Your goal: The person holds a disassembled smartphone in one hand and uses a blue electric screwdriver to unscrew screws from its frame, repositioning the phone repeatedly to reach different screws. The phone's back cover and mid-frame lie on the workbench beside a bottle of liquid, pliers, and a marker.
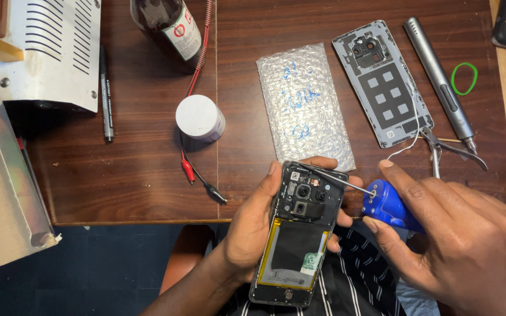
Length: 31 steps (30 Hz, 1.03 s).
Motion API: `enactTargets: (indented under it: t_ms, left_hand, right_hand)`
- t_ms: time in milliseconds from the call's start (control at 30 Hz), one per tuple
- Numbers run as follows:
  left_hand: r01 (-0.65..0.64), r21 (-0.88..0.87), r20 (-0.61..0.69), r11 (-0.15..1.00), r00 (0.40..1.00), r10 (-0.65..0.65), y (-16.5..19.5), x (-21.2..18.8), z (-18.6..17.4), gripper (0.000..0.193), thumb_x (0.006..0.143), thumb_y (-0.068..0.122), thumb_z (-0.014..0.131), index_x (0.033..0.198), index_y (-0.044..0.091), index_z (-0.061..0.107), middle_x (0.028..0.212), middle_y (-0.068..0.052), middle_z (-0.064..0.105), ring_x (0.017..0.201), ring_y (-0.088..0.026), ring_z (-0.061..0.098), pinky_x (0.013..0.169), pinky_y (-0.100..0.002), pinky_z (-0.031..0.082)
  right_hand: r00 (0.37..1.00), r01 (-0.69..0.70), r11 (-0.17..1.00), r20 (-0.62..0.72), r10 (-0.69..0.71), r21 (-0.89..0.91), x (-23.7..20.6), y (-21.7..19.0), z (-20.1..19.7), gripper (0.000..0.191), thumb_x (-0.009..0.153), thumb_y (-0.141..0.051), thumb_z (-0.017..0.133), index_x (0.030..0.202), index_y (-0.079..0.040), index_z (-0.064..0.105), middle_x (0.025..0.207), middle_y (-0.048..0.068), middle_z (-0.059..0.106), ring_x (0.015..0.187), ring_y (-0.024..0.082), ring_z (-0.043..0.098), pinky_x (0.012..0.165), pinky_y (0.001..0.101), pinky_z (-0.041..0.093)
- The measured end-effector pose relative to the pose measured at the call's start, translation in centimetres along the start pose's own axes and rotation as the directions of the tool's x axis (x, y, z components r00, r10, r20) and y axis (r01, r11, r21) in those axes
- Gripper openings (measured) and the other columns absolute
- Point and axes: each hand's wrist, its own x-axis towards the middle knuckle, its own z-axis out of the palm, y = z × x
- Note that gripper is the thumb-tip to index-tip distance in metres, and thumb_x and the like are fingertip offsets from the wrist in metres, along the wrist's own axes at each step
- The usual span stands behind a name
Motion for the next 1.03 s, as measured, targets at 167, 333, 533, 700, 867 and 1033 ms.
enactTargets:
  t_ms: [167,333,533,700,867,1033]
  left_hand:
    - [0.003,0.013,-0.027,1.0,1.0,-0.003,0.01,-0.11,0.0,0.073,0.119,0.053,0.015,0.163,-0.003,0.029,0.152,-0.029,0.051,0.115,-0.031,0.069,0.091,-0.041,0.064]
    - [0.008,0.011,-0.023,1.0,1.0,-0.008,-0.04,-0.01,0.05,0.073,0.119,0.053,0.015,0.163,-0.003,0.029,0.152,-0.029,0.05,0.114,-0.03,0.069,0.091,-0.041,0.065]
    - [0.0,0.021,0.003,1.0,1.0,0.0,0.03,-0.34,0.04,0.074,0.12,0.054,0.015,0.165,-0.003,0.029,0.154,-0.027,0.052,0.108,-0.03,0.07,0.092,-0.039,0.064]
    - [0.012,0.013,-0.055,1.0,0.998,-0.012,0.02,-0.29,0.0,0.075,0.118,0.054,0.015,0.163,-0.004,0.029,0.149,-0.027,0.054,0.105,-0.03,0.073,0.088,-0.039,0.065]
    - [0.004,0.042,-0.023,0.999,1.0,-0.003,0.08,-0.32,0.18,0.075,0.119,0.055,0.016,0.166,-0.003,0.029,0.152,-0.027,0.053,0.106,-0.03,0.071,0.089,-0.038,0.064]
    - [0.003,0.054,-0.045,0.999,0.999,-0.001,0.04,-0.18,0.3,0.075,0.118,0.054,0.016,0.164,-0.004,0.029,0.154,-0.027,0.051,0.112,-0.03,0.069,0.09,-0.039,0.064]
  right_hand:
    - [0.998,-0.029,0.998,0.058,0.032,-0.055,-0.01,0.27,0.13,0.068,0.082,-0.049,0.076,0.14,-0.013,0.069,0.085,0.007,0.075,0.073,0.019,0.074,0.069,0.0347,0.06]
    - [1.0,-0.01,1.0,-0.005,0.01,-0.024,-0.04,-0.02,-0.05,0.066,0.081,-0.047,0.077,0.136,-0.011,0.07,0.085,0.008,0.075,0.072,0.021,0.074,0.067,0.0356,0.058]
    - [0.998,0.035,0.999,-0.054,-0.037,-0.04,0.02,-0.43,-0.42,0.067,0.078,-0.044,0.077,0.135,-0.008,0.069,0.085,0.009,0.074,0.072,0.023,0.074,0.068,0.0381,0.058]
    - [0.996,-0.059,0.998,0.068,0.061,-0.036,0.21,-0.26,-0.44,0.07,0.08,-0.049,0.079,0.14,-0.014,0.069,0.086,0.006,0.074,0.073,0.019,0.074,0.069,0.0353,0.058]
    - [0.995,0.055,0.998,-0.078,-0.056,-0.021,-0.05,-0.44,-0.4,0.068,0.077,-0.042,0.078,0.135,-0.008,0.069,0.086,0.009,0.074,0.075,0.023,0.073,0.069,0.0389,0.057]
    - [1.0,0.021,1.0,-0.018,-0.022,-0.023,-0.22,0.08,-0.13,0.069,0.078,-0.044,0.079,0.138,-0.011,0.069,0.087,0.006,0.074,0.075,0.02,0.073,0.07,0.0366,0.057]
